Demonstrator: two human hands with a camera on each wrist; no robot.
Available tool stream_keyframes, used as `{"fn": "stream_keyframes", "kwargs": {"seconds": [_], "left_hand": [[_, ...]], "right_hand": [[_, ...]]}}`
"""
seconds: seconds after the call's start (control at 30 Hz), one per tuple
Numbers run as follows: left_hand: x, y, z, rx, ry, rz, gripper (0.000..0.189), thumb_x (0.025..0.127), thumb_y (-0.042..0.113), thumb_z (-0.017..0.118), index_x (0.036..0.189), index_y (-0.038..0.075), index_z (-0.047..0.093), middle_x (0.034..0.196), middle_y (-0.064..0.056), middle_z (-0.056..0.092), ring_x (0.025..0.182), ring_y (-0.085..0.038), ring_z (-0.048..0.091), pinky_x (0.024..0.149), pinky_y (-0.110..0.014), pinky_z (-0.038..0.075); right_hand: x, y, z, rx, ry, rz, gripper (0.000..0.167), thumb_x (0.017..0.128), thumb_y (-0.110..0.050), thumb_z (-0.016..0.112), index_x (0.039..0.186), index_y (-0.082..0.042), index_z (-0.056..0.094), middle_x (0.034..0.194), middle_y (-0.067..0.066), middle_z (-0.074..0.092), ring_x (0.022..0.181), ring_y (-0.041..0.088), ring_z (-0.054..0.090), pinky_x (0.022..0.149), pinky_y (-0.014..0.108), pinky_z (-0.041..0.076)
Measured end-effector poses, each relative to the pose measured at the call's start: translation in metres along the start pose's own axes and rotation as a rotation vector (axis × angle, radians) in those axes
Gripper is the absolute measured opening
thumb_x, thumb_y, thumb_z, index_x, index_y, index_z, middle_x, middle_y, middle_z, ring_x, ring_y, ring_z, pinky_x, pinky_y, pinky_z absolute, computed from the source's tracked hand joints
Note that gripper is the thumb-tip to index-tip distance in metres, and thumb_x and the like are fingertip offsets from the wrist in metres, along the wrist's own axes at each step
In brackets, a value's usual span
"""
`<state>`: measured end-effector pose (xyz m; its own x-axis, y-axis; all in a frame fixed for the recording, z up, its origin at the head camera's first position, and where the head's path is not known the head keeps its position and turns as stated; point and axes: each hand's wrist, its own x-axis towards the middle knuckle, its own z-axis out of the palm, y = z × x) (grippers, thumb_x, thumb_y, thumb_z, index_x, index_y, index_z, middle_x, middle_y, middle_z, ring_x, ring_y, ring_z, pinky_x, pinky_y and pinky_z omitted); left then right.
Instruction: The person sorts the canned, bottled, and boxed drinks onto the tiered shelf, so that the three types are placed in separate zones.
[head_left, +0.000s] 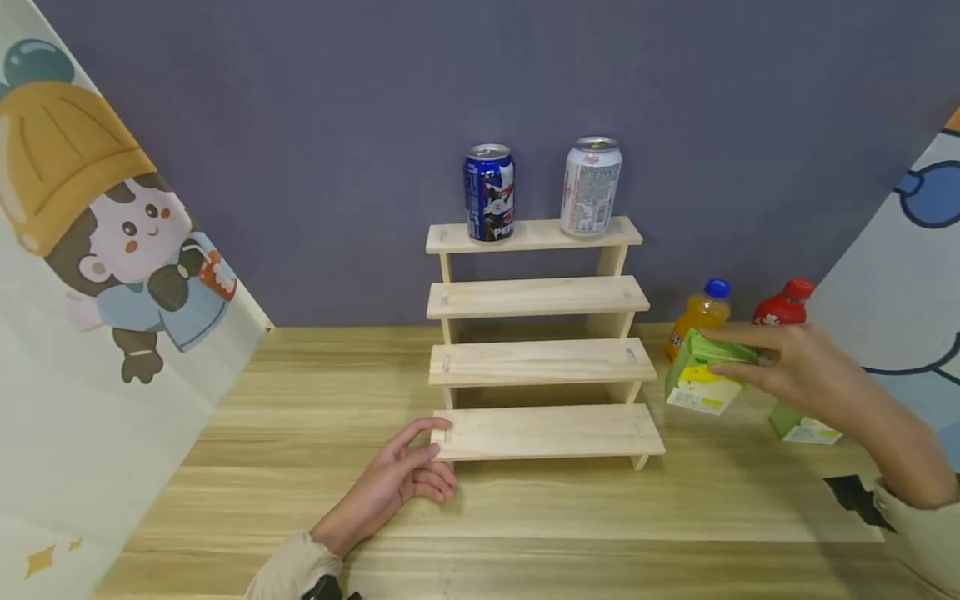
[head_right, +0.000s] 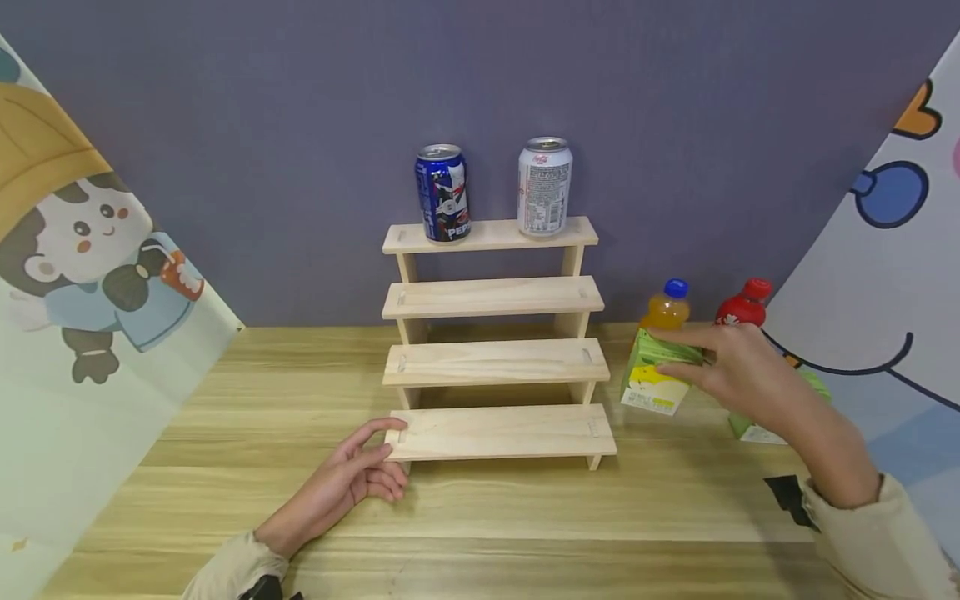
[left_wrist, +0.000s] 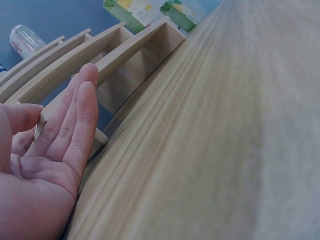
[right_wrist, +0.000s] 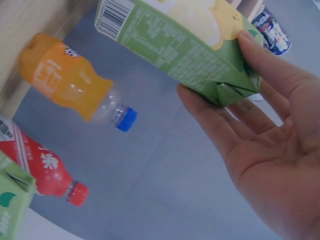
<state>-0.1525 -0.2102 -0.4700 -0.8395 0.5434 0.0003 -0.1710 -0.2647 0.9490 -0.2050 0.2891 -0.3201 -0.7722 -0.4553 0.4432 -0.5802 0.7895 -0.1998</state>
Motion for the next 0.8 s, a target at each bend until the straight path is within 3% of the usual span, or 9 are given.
{"fn": "stream_keyframes", "kwargs": {"seconds": [0.17,0.23,0.33,0.4,0.5,0.7,0.8], "left_hand": [[0.000,0.000,0.000,-0.003,-0.014,0.008,0.044,0.109,0.017,0.040,0.151,0.008,0.030,0.098,-0.015,0.073,0.085,-0.024,0.072,0.078,-0.036,0.061],[-0.001,0.001,0.000,-0.003,-0.017,0.013,0.044,0.109,0.016,0.040,0.151,0.007,0.029,0.098,-0.015,0.073,0.085,-0.024,0.072,0.078,-0.036,0.061],[-0.001,0.001,-0.001,-0.001,-0.015,0.016,0.043,0.109,0.016,0.040,0.150,0.007,0.030,0.098,-0.015,0.073,0.085,-0.024,0.072,0.078,-0.036,0.061],[-0.001,0.001,-0.001,-0.003,-0.013,0.014,0.043,0.109,0.016,0.040,0.150,0.007,0.030,0.098,-0.015,0.073,0.085,-0.024,0.072,0.078,-0.036,0.061],[-0.001,0.001,-0.001,-0.007,-0.015,0.005,0.043,0.109,0.016,0.040,0.151,0.007,0.030,0.098,-0.015,0.073,0.085,-0.023,0.072,0.078,-0.036,0.061],[0.000,-0.001,0.000,-0.009,-0.023,0.010,0.043,0.110,0.015,0.039,0.151,0.007,0.030,0.098,-0.015,0.073,0.085,-0.023,0.073,0.078,-0.036,0.061],[0.001,-0.001,0.000,-0.005,-0.028,0.018,0.043,0.110,0.015,0.038,0.151,0.006,0.030,0.098,-0.015,0.073,0.085,-0.023,0.072,0.078,-0.036,0.061]], "right_hand": [[0.004,-0.008,-0.007,-0.037,0.018,-0.013,0.050,0.071,-0.011,0.089,0.119,-0.008,0.074,0.065,-0.010,0.050,0.050,0.001,0.026,0.042,0.019,0.030],[0.007,-0.010,-0.010,-0.034,0.033,-0.028,0.050,0.072,-0.010,0.088,0.119,-0.007,0.074,0.065,-0.006,0.055,0.048,0.000,0.023,0.041,0.019,0.028],[0.012,-0.012,-0.014,-0.012,0.053,-0.048,0.050,0.072,-0.008,0.088,0.120,-0.008,0.073,0.087,0.008,0.074,0.047,-0.002,0.033,0.043,0.016,0.035],[0.015,-0.013,-0.016,-0.012,0.063,-0.067,0.050,0.073,-0.008,0.088,0.120,-0.007,0.073,0.106,0.014,0.075,0.052,0.000,0.049,0.048,0.013,0.043],[0.019,-0.015,-0.020,-0.011,0.070,-0.100,0.049,0.075,-0.008,0.086,0.122,-0.008,0.072,0.114,0.015,0.072,0.066,0.003,0.062,0.056,0.011,0.050],[0.029,-0.024,-0.027,0.005,0.104,-0.153,0.048,0.076,-0.005,0.085,0.122,-0.011,0.073,0.116,0.017,0.071,0.047,-0.005,0.038,0.045,0.011,0.033],[0.035,-0.030,-0.030,-0.006,0.105,-0.135,0.048,0.076,-0.007,0.085,0.122,-0.013,0.073,0.118,0.020,0.069,0.049,-0.002,0.043,0.045,0.014,0.034]]}}
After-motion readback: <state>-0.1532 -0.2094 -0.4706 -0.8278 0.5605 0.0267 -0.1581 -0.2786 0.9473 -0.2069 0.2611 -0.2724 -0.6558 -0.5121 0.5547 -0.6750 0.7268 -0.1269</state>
